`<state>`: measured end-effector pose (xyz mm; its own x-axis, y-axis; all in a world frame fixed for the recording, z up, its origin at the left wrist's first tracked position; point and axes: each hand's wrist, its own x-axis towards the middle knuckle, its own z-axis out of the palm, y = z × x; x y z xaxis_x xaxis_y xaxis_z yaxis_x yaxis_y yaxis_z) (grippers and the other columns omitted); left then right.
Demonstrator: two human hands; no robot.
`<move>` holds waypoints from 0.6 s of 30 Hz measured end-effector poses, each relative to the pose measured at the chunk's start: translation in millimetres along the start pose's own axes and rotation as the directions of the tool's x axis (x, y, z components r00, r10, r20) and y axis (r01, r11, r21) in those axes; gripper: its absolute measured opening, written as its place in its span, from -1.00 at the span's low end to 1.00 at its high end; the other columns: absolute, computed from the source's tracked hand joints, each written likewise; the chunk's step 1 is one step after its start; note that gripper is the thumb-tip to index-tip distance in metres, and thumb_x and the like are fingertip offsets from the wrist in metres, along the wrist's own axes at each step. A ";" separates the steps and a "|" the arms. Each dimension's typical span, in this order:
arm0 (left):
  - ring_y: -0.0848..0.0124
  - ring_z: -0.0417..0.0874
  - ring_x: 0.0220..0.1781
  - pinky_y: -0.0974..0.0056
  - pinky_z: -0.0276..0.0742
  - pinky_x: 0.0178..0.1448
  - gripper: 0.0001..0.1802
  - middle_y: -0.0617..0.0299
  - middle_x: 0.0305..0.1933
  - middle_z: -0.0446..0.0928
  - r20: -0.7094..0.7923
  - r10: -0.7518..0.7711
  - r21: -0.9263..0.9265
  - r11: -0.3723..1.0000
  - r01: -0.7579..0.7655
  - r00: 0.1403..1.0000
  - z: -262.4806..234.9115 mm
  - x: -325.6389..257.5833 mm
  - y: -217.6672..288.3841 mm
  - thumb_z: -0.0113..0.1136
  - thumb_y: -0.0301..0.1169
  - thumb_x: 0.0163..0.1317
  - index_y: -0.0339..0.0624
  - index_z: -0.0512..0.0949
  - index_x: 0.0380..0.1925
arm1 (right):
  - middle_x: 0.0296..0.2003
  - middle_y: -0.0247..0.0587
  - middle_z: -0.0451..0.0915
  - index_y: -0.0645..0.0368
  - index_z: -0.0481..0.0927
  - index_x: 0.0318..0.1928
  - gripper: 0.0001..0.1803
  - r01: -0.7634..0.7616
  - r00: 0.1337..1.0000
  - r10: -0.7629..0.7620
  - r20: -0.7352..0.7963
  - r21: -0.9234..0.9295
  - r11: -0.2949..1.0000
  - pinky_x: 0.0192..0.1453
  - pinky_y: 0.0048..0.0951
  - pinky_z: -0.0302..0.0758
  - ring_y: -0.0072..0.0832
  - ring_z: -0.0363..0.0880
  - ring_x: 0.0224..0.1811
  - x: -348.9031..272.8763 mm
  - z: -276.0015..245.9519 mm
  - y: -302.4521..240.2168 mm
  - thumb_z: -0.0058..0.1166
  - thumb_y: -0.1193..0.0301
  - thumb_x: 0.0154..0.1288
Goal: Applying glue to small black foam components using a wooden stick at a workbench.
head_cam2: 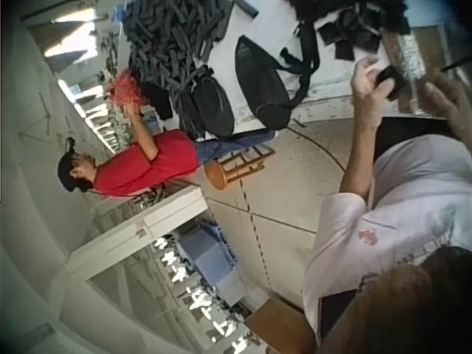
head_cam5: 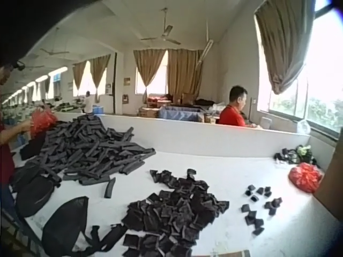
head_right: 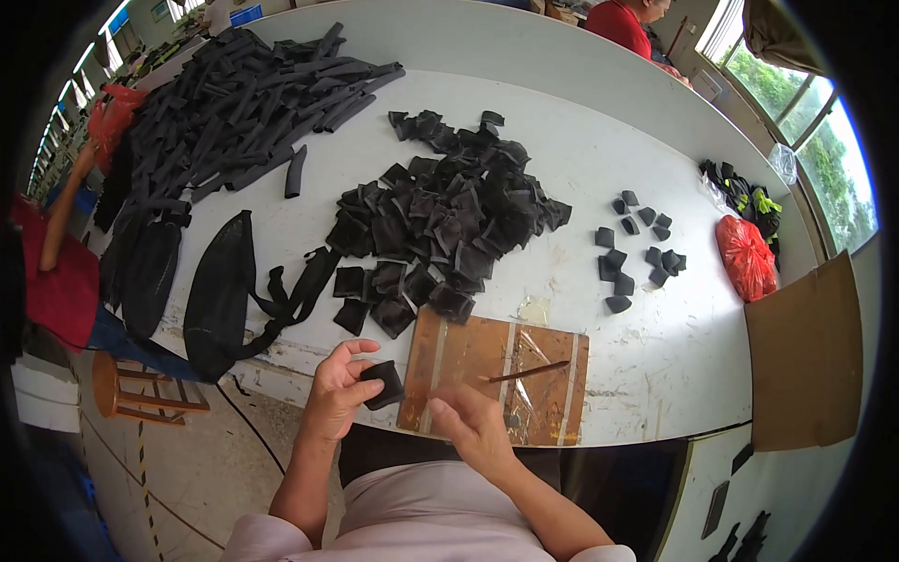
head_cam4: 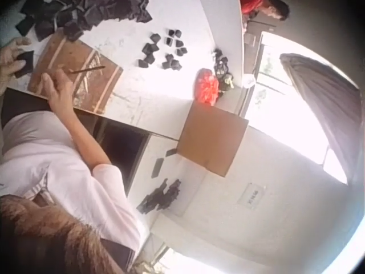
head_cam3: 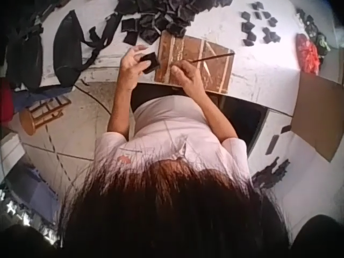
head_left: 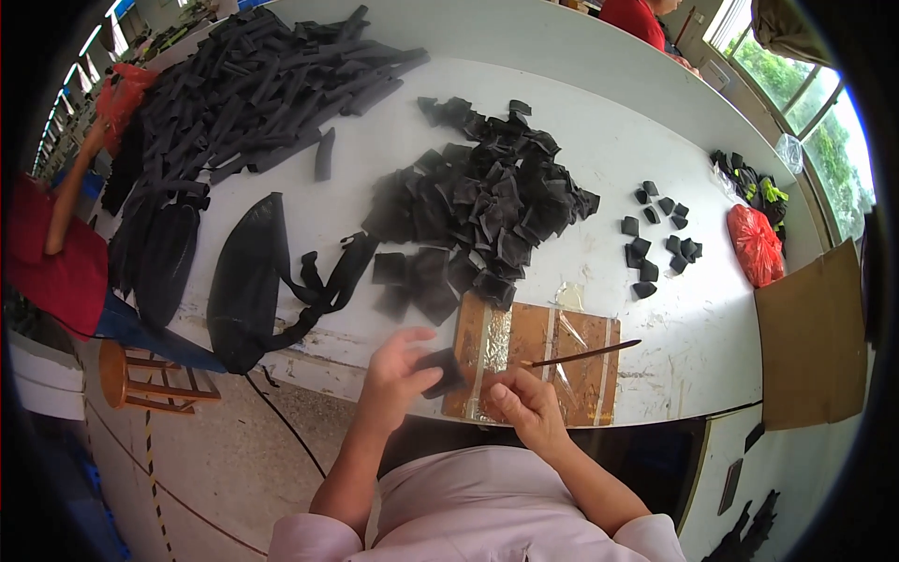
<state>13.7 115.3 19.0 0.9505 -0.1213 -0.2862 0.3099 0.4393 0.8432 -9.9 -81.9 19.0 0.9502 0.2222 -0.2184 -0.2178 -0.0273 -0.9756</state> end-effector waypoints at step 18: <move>0.09 0.45 -0.18 0.19 0.41 -0.12 -0.65 0.02 -0.21 0.41 0.388 0.409 0.685 0.472 -0.555 0.826 54.2 -41.1 -10.0 0.19 -0.58 -0.20 -0.27 0.45 -0.30 | -0.54 -0.36 0.49 0.26 0.47 -0.36 -0.85 -0.331 0.925 0.363 -0.112 0.235 0.914 -0.59 -0.69 0.30 -0.71 0.31 -0.67 1.4 -10.8 -7.3 0.09 0.45 0.07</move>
<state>-27.2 67.7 47.0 0.9209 -0.2654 0.2854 -0.3656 -0.3349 0.8684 -4.6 -91.9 25.6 0.8247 0.0860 -0.5590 -0.5656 0.1306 -0.8143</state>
